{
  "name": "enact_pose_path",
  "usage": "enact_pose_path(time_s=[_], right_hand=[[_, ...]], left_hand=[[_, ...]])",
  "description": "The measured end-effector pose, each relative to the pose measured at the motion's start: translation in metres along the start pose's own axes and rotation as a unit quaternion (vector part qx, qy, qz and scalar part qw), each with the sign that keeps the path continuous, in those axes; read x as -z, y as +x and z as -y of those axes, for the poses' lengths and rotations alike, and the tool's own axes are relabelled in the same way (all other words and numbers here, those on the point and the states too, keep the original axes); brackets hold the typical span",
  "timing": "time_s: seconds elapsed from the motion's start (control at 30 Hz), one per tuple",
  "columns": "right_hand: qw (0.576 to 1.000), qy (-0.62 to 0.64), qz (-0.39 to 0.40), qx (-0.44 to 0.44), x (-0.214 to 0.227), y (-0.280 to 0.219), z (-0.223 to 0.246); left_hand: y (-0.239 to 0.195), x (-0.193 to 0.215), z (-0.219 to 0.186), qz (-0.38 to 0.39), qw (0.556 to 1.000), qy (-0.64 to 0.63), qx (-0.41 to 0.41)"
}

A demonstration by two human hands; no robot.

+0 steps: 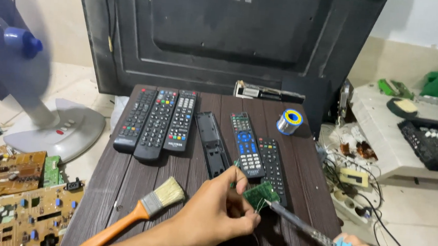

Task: The person uses a soldering iron to apply solder to a green circuit board. They hold the board with one hand while manipulating the soldering iron with the other, working on specific points along the board's edge.

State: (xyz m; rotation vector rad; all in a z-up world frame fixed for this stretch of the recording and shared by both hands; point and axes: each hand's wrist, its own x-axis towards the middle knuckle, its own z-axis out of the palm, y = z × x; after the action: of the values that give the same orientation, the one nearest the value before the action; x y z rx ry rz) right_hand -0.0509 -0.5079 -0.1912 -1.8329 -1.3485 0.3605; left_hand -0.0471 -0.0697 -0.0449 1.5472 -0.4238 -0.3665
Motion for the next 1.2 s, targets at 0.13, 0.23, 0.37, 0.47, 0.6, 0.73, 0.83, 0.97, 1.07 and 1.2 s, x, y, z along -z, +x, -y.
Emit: enact_pose_path(time_s=[0.13, 0.23, 0.37, 0.47, 0.6, 0.73, 0.83, 0.97, 1.07, 1.2], right_hand=[[0.907, 0.048, -0.41, 0.081, -0.031, 0.074, 0.097], [0.897, 0.066, -0.425, 0.1, -0.037, 0.064, 0.085], [0.862, 0.01, -0.503, 0.062, -0.053, 0.102, 0.123], [0.848, 0.046, -0.527, -0.012, -0.054, 0.085, 0.109], [0.858, 0.046, -0.509, 0.048, -0.052, 0.093, 0.119], [0.875, -0.014, -0.484, -0.007, -0.043, 0.073, 0.103], [0.861, 0.011, -0.508, -0.015, -0.051, 0.072, 0.096], [0.869, 0.068, -0.485, 0.07, -0.047, 0.084, 0.115], [0.996, 0.06, -0.052, 0.039, 0.007, -0.056, -0.032], [0.873, -0.019, -0.483, 0.061, -0.032, -0.028, 0.009]], left_hand=[[-0.001, 0.0, -0.001, -0.004, 1.0, -0.013, 0.002], [0.002, 0.001, 0.001, 0.002, 1.0, -0.026, 0.009], [0.0, 0.003, 0.001, 0.015, 0.998, -0.055, 0.016], [0.003, -0.001, 0.013, 0.032, 0.991, -0.129, 0.017], [0.008, -0.003, 0.018, 0.053, 0.961, -0.269, 0.048], [0.007, -0.004, 0.023, 0.047, 0.95, -0.301, 0.059], [0.009, -0.003, 0.022, 0.05, 0.949, -0.305, 0.068], [0.007, -0.001, 0.019, 0.046, 0.955, -0.288, 0.057], [0.009, 0.004, 0.021, 0.039, 0.964, -0.26, 0.032], [0.007, 0.008, 0.004, 0.0, 0.985, -0.167, 0.05]])
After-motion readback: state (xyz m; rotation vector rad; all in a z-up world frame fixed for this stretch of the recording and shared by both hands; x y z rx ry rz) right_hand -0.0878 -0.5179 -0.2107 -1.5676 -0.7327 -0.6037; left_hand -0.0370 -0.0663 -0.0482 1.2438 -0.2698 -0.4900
